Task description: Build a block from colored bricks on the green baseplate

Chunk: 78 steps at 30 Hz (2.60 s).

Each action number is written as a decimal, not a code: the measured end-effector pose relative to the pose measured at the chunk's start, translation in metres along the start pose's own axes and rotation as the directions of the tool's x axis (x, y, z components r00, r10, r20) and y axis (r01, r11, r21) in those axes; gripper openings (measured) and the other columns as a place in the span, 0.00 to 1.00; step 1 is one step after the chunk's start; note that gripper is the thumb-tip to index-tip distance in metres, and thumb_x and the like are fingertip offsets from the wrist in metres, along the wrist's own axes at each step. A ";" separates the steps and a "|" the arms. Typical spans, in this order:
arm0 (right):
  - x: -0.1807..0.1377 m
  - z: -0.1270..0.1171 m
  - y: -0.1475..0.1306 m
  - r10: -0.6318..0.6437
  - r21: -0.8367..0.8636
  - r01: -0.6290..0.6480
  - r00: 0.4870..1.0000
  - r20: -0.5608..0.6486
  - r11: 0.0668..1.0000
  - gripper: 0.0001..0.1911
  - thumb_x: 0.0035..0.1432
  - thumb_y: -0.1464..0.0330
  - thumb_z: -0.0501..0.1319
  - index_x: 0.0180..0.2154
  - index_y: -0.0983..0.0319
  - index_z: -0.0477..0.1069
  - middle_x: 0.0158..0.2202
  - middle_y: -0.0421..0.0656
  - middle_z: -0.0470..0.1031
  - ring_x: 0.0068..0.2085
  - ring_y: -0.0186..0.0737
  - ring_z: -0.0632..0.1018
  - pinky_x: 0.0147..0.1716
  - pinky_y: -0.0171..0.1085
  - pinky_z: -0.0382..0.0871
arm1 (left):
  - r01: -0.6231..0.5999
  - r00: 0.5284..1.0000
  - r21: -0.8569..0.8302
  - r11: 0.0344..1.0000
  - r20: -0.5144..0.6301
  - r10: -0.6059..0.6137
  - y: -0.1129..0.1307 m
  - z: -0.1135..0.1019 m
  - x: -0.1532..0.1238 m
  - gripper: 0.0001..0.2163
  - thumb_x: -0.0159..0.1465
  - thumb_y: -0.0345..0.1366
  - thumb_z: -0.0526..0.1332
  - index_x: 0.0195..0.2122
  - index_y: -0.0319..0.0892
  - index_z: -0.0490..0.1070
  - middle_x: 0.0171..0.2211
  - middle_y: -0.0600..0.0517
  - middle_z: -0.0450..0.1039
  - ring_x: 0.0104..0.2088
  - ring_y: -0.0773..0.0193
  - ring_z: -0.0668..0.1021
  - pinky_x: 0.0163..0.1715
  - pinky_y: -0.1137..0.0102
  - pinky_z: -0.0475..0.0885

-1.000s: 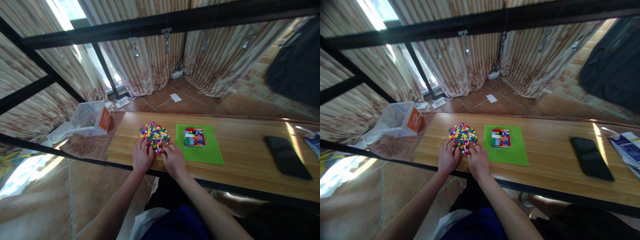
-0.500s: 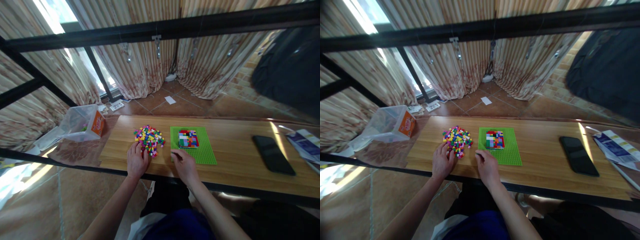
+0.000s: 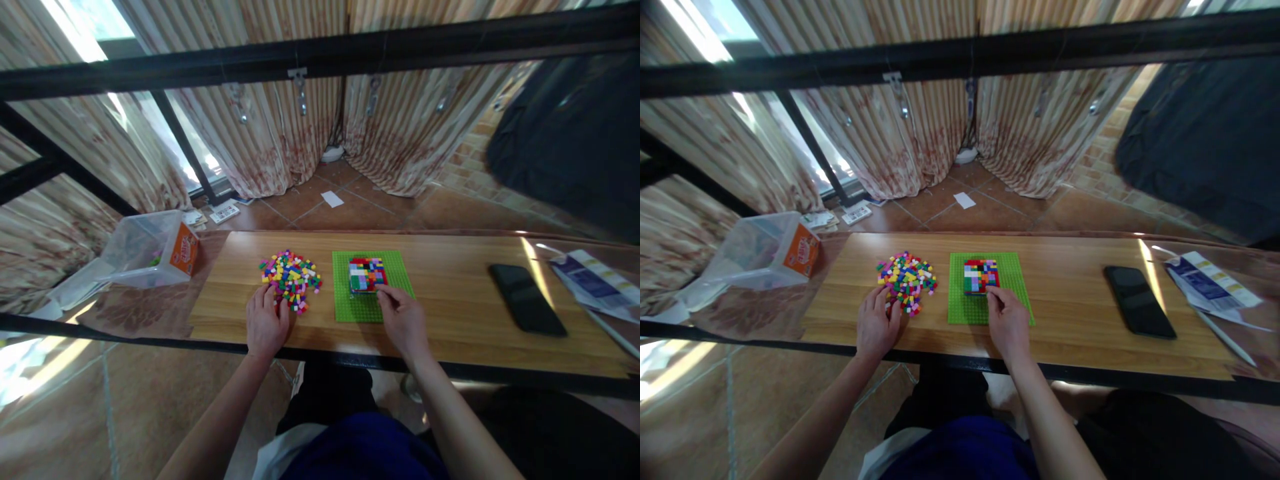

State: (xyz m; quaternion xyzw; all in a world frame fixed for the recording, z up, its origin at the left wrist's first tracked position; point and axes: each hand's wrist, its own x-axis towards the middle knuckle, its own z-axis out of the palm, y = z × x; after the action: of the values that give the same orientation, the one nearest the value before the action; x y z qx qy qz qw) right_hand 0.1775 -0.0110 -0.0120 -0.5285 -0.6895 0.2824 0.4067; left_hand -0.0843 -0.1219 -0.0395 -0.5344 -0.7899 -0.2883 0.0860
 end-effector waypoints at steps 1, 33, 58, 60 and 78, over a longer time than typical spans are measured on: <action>0.001 0.002 -0.001 -0.016 -0.018 0.016 1.000 -0.010 1.000 0.17 0.61 0.59 0.55 0.39 0.60 0.79 0.38 0.49 0.81 0.37 0.46 0.80 0.39 0.44 0.72 | 0.001 1.000 -0.004 1.000 0.000 -0.001 0.000 0.000 0.000 0.19 0.67 0.40 0.55 0.55 0.37 0.68 0.55 0.37 0.70 0.56 0.46 0.72 0.57 0.52 0.67; 0.005 0.014 -0.003 0.037 -0.018 -0.038 0.996 -0.083 0.999 0.13 0.57 0.62 0.58 0.35 0.61 0.79 0.34 0.47 0.82 0.34 0.45 0.81 0.37 0.42 0.72 | 0.015 1.000 -0.004 1.000 0.010 -0.014 0.003 -0.002 0.001 0.18 0.67 0.39 0.55 0.55 0.36 0.69 0.55 0.37 0.70 0.56 0.47 0.72 0.57 0.53 0.67; -0.024 0.035 -0.006 -0.174 -0.385 0.214 0.975 0.138 0.897 0.10 0.63 0.66 0.58 0.37 0.61 0.78 0.37 0.49 0.77 0.40 0.48 0.75 0.42 0.44 0.68 | 0.000 1.000 0.009 1.000 0.012 0.000 0.002 -0.002 0.001 0.19 0.67 0.40 0.55 0.55 0.35 0.69 0.55 0.36 0.70 0.56 0.46 0.72 0.56 0.53 0.68; -0.024 0.035 -0.004 -0.179 -0.367 0.218 0.974 0.138 0.904 0.11 0.64 0.67 0.56 0.37 0.61 0.78 0.36 0.48 0.77 0.40 0.47 0.75 0.42 0.44 0.68 | 0.004 1.000 0.012 1.000 0.008 -0.005 0.001 -0.001 0.001 0.19 0.67 0.40 0.55 0.55 0.35 0.69 0.55 0.36 0.70 0.56 0.46 0.72 0.57 0.53 0.67; -0.010 0.015 0.004 0.012 0.009 -0.012 0.998 -0.055 1.000 0.17 0.63 0.61 0.54 0.41 0.62 0.78 0.38 0.50 0.80 0.36 0.45 0.79 0.41 0.46 0.73 | -0.011 1.000 0.004 1.000 0.007 0.011 0.001 -0.002 0.002 0.19 0.67 0.41 0.55 0.55 0.37 0.68 0.55 0.37 0.70 0.56 0.46 0.72 0.57 0.52 0.67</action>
State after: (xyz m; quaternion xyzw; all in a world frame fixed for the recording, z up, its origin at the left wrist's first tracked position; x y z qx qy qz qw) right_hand 0.1677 -0.0186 -0.0250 -0.5386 -0.6736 0.2730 0.4261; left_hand -0.0848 -0.1211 -0.0371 -0.5396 -0.7877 -0.2845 0.0860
